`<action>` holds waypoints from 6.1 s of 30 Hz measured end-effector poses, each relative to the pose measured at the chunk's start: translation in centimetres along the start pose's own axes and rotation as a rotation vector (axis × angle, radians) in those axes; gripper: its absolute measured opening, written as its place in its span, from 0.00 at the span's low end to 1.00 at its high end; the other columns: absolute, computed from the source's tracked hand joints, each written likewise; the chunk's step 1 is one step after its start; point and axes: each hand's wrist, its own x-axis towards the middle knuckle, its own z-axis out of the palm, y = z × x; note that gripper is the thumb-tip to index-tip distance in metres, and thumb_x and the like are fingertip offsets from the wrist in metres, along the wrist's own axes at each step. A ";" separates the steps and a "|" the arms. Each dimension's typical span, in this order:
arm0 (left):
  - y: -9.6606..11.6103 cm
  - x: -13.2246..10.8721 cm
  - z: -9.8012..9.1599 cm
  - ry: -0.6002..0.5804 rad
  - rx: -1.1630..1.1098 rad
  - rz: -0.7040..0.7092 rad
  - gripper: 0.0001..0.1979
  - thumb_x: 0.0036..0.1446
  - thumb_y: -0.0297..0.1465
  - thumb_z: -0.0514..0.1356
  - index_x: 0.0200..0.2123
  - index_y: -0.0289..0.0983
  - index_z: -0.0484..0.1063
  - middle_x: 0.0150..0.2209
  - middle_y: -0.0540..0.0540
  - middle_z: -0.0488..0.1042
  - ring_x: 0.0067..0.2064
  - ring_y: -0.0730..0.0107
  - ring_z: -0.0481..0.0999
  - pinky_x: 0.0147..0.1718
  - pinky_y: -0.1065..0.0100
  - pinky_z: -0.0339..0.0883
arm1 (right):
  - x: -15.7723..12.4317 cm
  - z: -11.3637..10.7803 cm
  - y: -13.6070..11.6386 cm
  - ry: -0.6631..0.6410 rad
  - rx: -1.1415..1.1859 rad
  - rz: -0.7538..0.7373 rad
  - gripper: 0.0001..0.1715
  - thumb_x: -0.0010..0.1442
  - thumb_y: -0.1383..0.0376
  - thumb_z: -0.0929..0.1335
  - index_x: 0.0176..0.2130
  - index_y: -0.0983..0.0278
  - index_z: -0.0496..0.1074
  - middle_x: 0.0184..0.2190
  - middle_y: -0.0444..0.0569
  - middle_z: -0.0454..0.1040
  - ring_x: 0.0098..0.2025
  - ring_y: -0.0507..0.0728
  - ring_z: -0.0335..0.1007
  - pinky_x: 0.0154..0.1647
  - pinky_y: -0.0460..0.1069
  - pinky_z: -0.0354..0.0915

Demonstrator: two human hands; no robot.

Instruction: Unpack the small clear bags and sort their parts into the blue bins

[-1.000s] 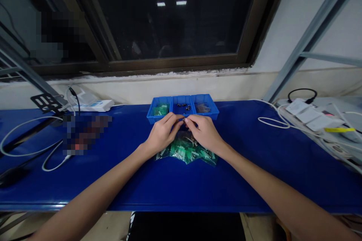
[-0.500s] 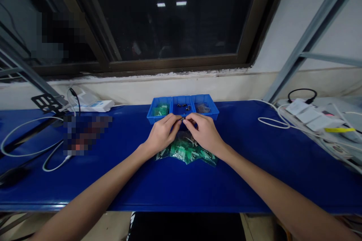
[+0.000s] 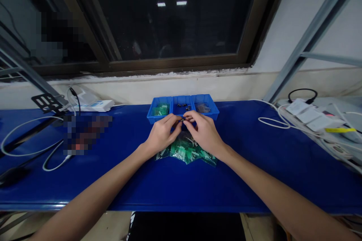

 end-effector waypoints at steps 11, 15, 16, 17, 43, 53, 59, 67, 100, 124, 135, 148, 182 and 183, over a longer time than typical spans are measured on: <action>-0.2 0.0 0.0 -0.002 0.016 -0.007 0.08 0.64 0.30 0.53 0.39 0.34 0.71 0.33 0.46 0.72 0.32 0.71 0.72 0.29 0.70 0.67 | 0.1 0.0 0.0 -0.036 -0.055 -0.027 0.08 0.61 0.68 0.65 0.40 0.61 0.73 0.37 0.48 0.79 0.35 0.55 0.76 0.33 0.49 0.69; -0.2 0.0 0.0 0.000 0.005 -0.005 0.08 0.63 0.29 0.53 0.40 0.34 0.71 0.33 0.46 0.74 0.32 0.71 0.73 0.29 0.70 0.67 | 0.1 0.0 0.1 -0.034 -0.050 -0.027 0.07 0.60 0.69 0.66 0.39 0.62 0.73 0.35 0.47 0.79 0.33 0.54 0.75 0.32 0.48 0.68; -0.2 0.0 0.0 0.000 0.003 -0.005 0.08 0.63 0.29 0.54 0.40 0.34 0.72 0.33 0.46 0.74 0.32 0.71 0.73 0.29 0.70 0.67 | 0.1 0.0 0.1 -0.036 -0.048 -0.028 0.06 0.60 0.69 0.66 0.39 0.62 0.73 0.34 0.47 0.79 0.33 0.54 0.75 0.32 0.48 0.68; -0.2 0.0 0.1 0.001 0.002 -0.004 0.07 0.63 0.29 0.54 0.40 0.34 0.72 0.33 0.46 0.74 0.32 0.72 0.73 0.29 0.70 0.67 | 0.1 0.0 0.1 -0.036 -0.044 -0.028 0.06 0.60 0.69 0.67 0.38 0.62 0.73 0.34 0.46 0.79 0.32 0.54 0.75 0.32 0.48 0.68; -0.2 0.0 0.1 0.032 -0.023 0.052 0.10 0.67 0.31 0.52 0.48 0.36 0.70 0.37 0.46 0.74 0.37 0.70 0.75 0.34 0.69 0.72 | 0.4 0.8 1.9 -0.172 0.529 0.393 0.10 0.61 0.58 0.68 0.39 0.61 0.69 0.30 0.49 0.78 0.35 0.60 0.78 0.19 0.46 0.65; -0.4 0.0 0.2 0.057 -0.022 0.032 0.09 0.69 0.33 0.52 0.45 0.37 0.69 0.40 0.46 0.73 0.38 0.71 0.75 0.36 0.68 0.73 | 0.5 0.4 1.6 -0.241 0.432 0.332 0.09 0.64 0.60 0.64 0.37 0.62 0.71 0.29 0.49 0.77 0.34 0.58 0.77 0.22 0.47 0.65; -0.4 0.1 0.2 0.052 -0.027 0.016 0.11 0.70 0.32 0.49 0.44 0.37 0.70 0.39 0.46 0.72 0.39 0.71 0.75 0.38 0.68 0.73 | 0.4 0.4 1.1 -0.250 0.380 0.260 0.07 0.63 0.63 0.66 0.33 0.62 0.72 0.31 0.48 0.77 0.34 0.56 0.76 0.37 0.51 0.70; -0.5 0.0 0.1 0.037 -0.042 0.021 0.09 0.67 0.28 0.51 0.46 0.35 0.69 0.40 0.44 0.72 0.38 0.70 0.75 0.35 0.68 0.73 | 0.4 0.2 0.9 -0.223 0.278 0.233 0.10 0.64 0.60 0.65 0.32 0.61 0.71 0.29 0.47 0.77 0.33 0.56 0.75 0.36 0.52 0.69; -0.7 0.5 -0.6 0.089 -0.019 -0.050 0.10 0.68 0.32 0.50 0.42 0.35 0.70 0.36 0.46 0.75 0.33 0.72 0.74 0.33 0.69 0.69 | 2.8 -0.4 1.7 -0.100 -0.045 0.089 0.06 0.61 0.62 0.67 0.35 0.61 0.74 0.31 0.47 0.76 0.32 0.56 0.71 0.35 0.52 0.65; -2.2 0.6 0.0 -0.287 -0.444 -0.078 0.08 0.59 0.30 0.58 0.43 0.38 0.73 0.29 0.49 0.75 0.29 0.71 0.75 0.26 0.69 0.68 | 0.7 -0.4 3.4 -0.467 -0.218 0.040 0.07 0.62 0.62 0.66 0.35 0.60 0.74 0.30 0.48 0.72 0.33 0.56 0.67 0.31 0.51 0.59; -2.4 1.0 -0.3 -0.206 -0.660 -0.330 0.08 0.62 0.31 0.56 0.43 0.36 0.69 0.31 0.49 0.69 0.24 0.77 0.69 0.23 0.72 0.66 | 1.0 -0.4 2.5 -0.424 -0.161 0.063 0.08 0.62 0.63 0.67 0.38 0.62 0.76 0.33 0.49 0.75 0.35 0.55 0.69 0.35 0.51 0.61; -2.0 0.9 0.1 -0.186 -0.701 -0.319 0.13 0.57 0.32 0.62 0.45 0.36 0.69 0.33 0.48 0.75 0.33 0.70 0.76 0.33 0.68 0.72 | 1.0 0.0 2.0 -0.218 0.105 0.194 0.09 0.64 0.62 0.64 0.34 0.62 0.72 0.31 0.48 0.75 0.33 0.55 0.71 0.31 0.49 0.62; -1.4 1.1 -0.2 -0.119 -0.511 -0.318 0.08 0.59 0.35 0.60 0.33 0.36 0.75 0.30 0.47 0.78 0.30 0.71 0.74 0.31 0.68 0.67 | 1.1 -0.2 1.2 -0.216 0.072 0.197 0.07 0.60 0.68 0.65 0.29 0.62 0.70 0.27 0.45 0.75 0.31 0.54 0.71 0.32 0.50 0.61; -1.4 1.1 -0.2 -0.120 -0.512 -0.312 0.08 0.59 0.35 0.60 0.34 0.36 0.75 0.30 0.48 0.78 0.31 0.71 0.74 0.31 0.67 0.68 | 1.1 -0.2 1.3 -0.216 0.067 0.196 0.07 0.60 0.68 0.65 0.29 0.62 0.70 0.27 0.45 0.74 0.31 0.54 0.70 0.32 0.50 0.61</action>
